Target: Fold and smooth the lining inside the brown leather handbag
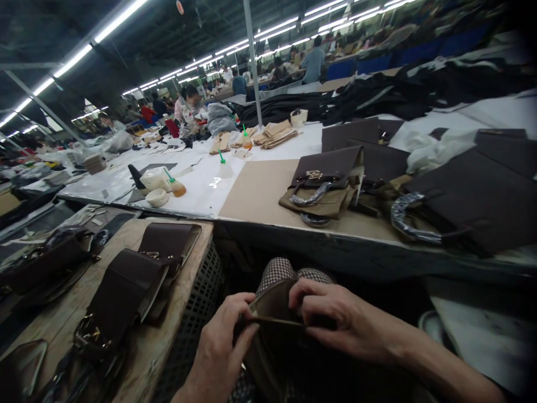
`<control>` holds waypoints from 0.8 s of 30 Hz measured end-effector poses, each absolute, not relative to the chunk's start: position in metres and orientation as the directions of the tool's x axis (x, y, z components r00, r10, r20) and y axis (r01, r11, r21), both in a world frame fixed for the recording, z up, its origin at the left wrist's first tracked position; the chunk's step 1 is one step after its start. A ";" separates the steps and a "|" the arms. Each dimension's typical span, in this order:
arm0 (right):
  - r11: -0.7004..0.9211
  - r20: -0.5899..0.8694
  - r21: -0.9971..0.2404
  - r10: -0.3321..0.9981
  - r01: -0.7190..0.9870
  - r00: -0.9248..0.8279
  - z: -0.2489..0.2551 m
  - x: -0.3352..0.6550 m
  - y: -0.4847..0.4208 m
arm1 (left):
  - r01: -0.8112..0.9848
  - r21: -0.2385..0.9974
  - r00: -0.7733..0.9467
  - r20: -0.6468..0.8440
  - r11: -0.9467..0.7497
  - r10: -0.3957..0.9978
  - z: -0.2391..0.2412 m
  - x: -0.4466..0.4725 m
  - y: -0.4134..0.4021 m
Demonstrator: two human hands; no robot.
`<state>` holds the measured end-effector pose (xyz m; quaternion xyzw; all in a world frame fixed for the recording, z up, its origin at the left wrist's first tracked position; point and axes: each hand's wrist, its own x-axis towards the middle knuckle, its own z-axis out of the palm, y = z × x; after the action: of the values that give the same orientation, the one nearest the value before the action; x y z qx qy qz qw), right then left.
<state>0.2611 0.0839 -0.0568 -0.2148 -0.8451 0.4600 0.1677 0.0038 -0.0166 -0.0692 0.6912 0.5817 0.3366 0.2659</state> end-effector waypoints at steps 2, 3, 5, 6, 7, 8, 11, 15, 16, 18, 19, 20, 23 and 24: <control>0.481 0.080 -0.853 0.503 0.202 -0.860 -0.057 0.260 0.083 | 0.637 0.739 0.139 0.167 -0.217 0.976 -0.071 0.003 -0.016; 0.487 0.076 -0.849 0.500 0.207 -0.863 -0.058 0.260 0.083 | 0.643 0.731 0.157 0.168 -0.229 0.973 -0.072 0.003 -0.016; 0.504 0.057 -0.832 0.493 0.232 -0.868 -0.059 0.258 0.082 | 0.654 0.713 0.189 0.169 -0.252 0.967 -0.074 0.002 -0.016; 0.515 0.044 -0.821 0.489 0.248 -0.871 -0.060 0.258 0.082 | 0.657 0.706 0.200 0.176 -0.265 0.964 -0.074 0.001 -0.016; 0.527 0.035 -0.809 0.485 0.261 -0.874 -0.061 0.258 0.081 | 0.661 0.697 0.211 0.184 -0.278 0.960 -0.074 0.001 -0.016; 0.538 0.028 -0.799 0.481 0.269 -0.876 -0.062 0.258 0.081 | 0.665 0.688 0.221 0.189 -0.290 0.957 -0.074 0.000 -0.016; 0.562 0.019 -0.777 0.473 0.284 -0.881 -0.064 0.260 0.079 | 0.681 0.662 0.245 0.195 -0.312 0.950 -0.073 0.000 -0.016; 0.555 -0.016 -0.758 0.507 0.341 -0.862 -0.060 0.263 0.078 | 0.687 0.646 0.273 0.196 -0.333 0.942 -0.071 0.001 -0.016; 0.547 -0.029 -0.758 0.517 0.356 -0.856 -0.059 0.262 0.079 | 0.687 0.643 0.274 0.200 -0.337 0.941 -0.071 0.002 -0.016; 0.542 -0.048 -0.755 0.516 0.369 -0.855 -0.058 0.261 0.081 | 0.695 0.627 0.276 0.219 -0.351 0.936 -0.070 0.005 -0.016; 0.546 -0.055 -0.751 0.508 0.371 -0.860 -0.059 0.260 0.083 | 0.708 0.609 0.276 0.228 -0.358 0.934 -0.070 0.006 -0.016; 0.555 -0.060 -0.742 0.504 0.376 -0.861 -0.060 0.258 0.084 | 0.725 0.583 0.278 0.238 -0.366 0.930 -0.069 0.008 -0.016; 0.581 -0.073 -0.698 0.523 0.418 -0.849 -0.066 0.252 0.087 | 0.783 0.493 0.295 0.244 -0.380 0.924 -0.067 0.013 -0.014; 0.583 -0.077 -0.685 0.537 0.436 -0.840 -0.069 0.250 0.088 | 0.793 0.475 0.302 0.237 -0.381 0.923 -0.067 0.014 -0.013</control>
<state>0.2503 0.0876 -0.0687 -0.2743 -0.8870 0.3649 0.0695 0.0139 -0.0131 -0.0667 0.7953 0.5396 0.2408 0.1353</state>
